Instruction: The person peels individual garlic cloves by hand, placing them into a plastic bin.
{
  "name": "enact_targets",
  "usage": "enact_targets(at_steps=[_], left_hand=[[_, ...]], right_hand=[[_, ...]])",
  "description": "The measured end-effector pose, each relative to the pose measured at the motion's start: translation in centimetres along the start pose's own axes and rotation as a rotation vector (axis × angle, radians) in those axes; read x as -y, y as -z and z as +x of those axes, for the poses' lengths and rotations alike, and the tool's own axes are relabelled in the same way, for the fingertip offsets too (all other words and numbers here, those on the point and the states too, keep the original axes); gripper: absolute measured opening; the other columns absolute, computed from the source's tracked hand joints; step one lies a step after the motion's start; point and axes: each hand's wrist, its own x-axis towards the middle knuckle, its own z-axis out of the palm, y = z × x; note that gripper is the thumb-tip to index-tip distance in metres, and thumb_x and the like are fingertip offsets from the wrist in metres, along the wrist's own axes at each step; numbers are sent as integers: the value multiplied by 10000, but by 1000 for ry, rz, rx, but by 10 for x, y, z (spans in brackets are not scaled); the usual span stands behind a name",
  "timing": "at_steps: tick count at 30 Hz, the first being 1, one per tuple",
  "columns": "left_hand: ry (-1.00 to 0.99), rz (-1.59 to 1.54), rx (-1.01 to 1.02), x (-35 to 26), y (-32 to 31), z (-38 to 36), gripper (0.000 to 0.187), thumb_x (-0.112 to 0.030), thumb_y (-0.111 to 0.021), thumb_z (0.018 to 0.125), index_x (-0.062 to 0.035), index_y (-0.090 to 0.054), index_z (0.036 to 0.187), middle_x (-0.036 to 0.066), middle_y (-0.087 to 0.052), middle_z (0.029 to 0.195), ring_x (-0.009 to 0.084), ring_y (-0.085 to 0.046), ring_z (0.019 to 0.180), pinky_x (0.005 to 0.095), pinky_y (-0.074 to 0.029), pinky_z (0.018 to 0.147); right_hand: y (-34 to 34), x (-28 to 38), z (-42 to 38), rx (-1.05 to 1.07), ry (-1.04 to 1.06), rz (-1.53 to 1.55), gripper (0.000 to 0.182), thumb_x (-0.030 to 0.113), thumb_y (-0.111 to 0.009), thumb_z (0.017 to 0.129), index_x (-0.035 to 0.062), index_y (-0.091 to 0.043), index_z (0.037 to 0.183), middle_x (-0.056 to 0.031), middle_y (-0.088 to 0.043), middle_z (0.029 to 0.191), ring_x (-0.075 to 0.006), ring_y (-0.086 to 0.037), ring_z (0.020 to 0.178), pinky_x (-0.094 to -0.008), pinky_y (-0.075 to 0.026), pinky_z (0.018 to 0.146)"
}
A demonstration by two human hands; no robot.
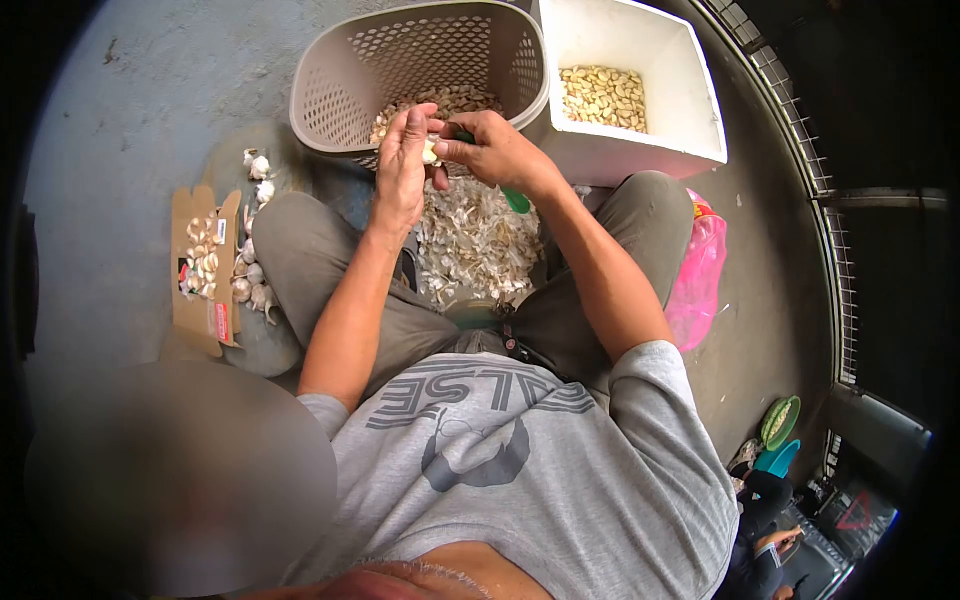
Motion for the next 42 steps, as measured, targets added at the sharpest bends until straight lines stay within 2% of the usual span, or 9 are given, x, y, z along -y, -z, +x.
enact_targets(at_steps=[5, 8, 14, 23, 27, 30, 33, 36, 42], left_hand=[[58, 32, -9, 6, 13, 1, 620, -601, -472, 1054, -13, -596, 1202, 40, -600, 822, 82, -520, 498, 215, -387, 387], [11, 71, 6, 11, 14, 2, 604, -587, -481, 1058, 1, -570, 1169, 43, -568, 787, 90, -521, 496, 232, -416, 414], [12, -306, 87, 6, 10, -2, 395, -316, -553, 1080, 16, -555, 1295, 106, -674, 996, 184, -666, 729, 319, -567, 648], [41, -394, 167, -5, 18, 4, 309, -203, -576, 1071, 14, -573, 1291, 122, -698, 1089, 209, -701, 826, 354, -598, 751], [68, -450, 74, 4, 25, 9, 214, -147, -594, 1050, -4, -597, 1210, 134, -705, 1092, 239, -711, 895, 383, -606, 787], [90, -483, 44, 6, 27, 9, 190, -123, -607, 1037, -10, -592, 1190, 140, -705, 1092, 253, -718, 934, 402, -613, 809], [77, -459, 43, 2, 23, 8, 216, -121, -616, 1029, -15, -578, 1213, 137, -706, 1090, 255, -726, 921, 416, -621, 817], [95, -395, 72, -2, 22, 5, 253, -135, -619, 1031, -20, -562, 1249, 131, -707, 1080, 251, -730, 890, 427, -626, 818], [108, -336, 160, 1, 20, 3, 285, -228, -608, 1057, -13, -581, 1243, 110, -711, 1038, 237, -732, 856, 414, -635, 778]], right_hand=[[-10, -24, 14, -200, 350, -240, 224, 190, -697, 993, -25, -638, 969, -22, -609, 707, -122, -530, 639, -333, -438, 567], [-18, -1, 2, -209, 242, -377, 193, 145, -691, 975, -39, -636, 990, -56, -622, 742, -180, -570, 716, -386, -477, 650], [-12, -6, 8, -312, 130, -187, 198, 141, -678, 979, -54, -650, 990, -87, -619, 674, -164, -597, 600, -358, -465, 542], [-9, -5, 6, -212, 14, 264, 237, 218, -662, 1025, -17, -645, 1004, -18, -605, 695, -61, -484, 464, -246, -359, 402], [-7, -15, 11, -286, 157, -32, 319, 204, -720, 962, -48, -595, 1111, -115, -656, 930, -194, -635, 781, -336, -528, 685], [-11, -18, 12, -266, 256, -198, 373, 194, -744, 928, -62, -573, 1141, -168, -655, 1031, -232, -631, 951, -386, -523, 837], [-14, -13, 11, -305, 324, -268, 334, 179, -731, 948, -52, -584, 1140, -177, -672, 998, -208, -641, 922, -386, -530, 809], [-12, 0, 4, -249, 153, -176, 277, 161, -713, 973, -46, -605, 1123, -173, -690, 962, -191, -648, 896, -375, -533, 788], [-15, 1, 3, -281, 384, -250, 231, 147, -685, 1000, -52, -617, 1096, -160, -706, 932, -173, -640, 835, -365, -541, 738]])
